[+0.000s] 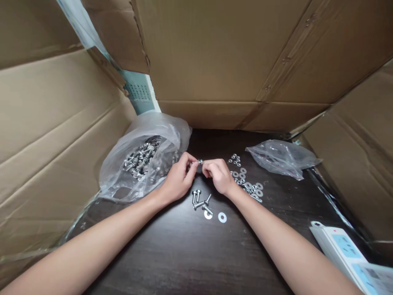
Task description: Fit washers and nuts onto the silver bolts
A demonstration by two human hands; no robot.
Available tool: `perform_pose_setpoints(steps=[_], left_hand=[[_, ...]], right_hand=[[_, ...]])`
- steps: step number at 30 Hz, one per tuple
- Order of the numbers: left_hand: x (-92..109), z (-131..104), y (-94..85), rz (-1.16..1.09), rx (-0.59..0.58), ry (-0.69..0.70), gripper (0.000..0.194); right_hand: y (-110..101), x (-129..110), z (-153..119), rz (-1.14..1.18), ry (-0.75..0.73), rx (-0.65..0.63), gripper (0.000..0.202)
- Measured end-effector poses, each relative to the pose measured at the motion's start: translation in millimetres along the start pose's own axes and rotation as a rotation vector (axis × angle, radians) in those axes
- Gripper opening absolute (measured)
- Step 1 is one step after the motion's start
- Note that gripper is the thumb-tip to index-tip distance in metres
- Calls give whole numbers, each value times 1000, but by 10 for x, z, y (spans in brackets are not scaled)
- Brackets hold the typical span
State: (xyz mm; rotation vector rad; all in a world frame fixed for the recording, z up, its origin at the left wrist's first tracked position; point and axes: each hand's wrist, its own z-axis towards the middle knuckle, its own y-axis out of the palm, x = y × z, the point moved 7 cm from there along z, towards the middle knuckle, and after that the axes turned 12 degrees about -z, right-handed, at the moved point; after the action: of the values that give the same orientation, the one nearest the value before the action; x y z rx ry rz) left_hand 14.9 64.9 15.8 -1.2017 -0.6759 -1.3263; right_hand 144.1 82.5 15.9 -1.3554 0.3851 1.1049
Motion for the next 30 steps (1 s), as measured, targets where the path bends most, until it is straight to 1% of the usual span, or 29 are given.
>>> perform_pose_setpoints(steps=[4,8,10,12,18,22,24,26,27,30], left_hand=[[25,-6,21,1,-33,5,13],[25,-5,22,25,-32,4,12],[21,-4,20,28,-30,0,13],[20,-5,19,27,-30,-4,13],[53,-13,37,25,-55,18,12],[62,-16,51,27,-65,21,12],[60,-18,50,35,-60,20,12],[57,-18,41,36,-51,14,13],[54,-17,35,34,-45,9,13],[51,-13,23,29,-36,-2,13]], right_hand=[[-26,21,10,21,40,59,30],[-54,11,15,35,25,102,18],[-58,9,17,37,14,109,16],[-45,10,22,43,10,93,20],[-1,42,19,43,62,64,44],[38,122,13,42,147,44,61],[33,167,14,52,187,59,65],[1,181,19,73,189,97,62],[-18,176,23,88,178,116,58],[-45,137,30,154,132,123,38]])
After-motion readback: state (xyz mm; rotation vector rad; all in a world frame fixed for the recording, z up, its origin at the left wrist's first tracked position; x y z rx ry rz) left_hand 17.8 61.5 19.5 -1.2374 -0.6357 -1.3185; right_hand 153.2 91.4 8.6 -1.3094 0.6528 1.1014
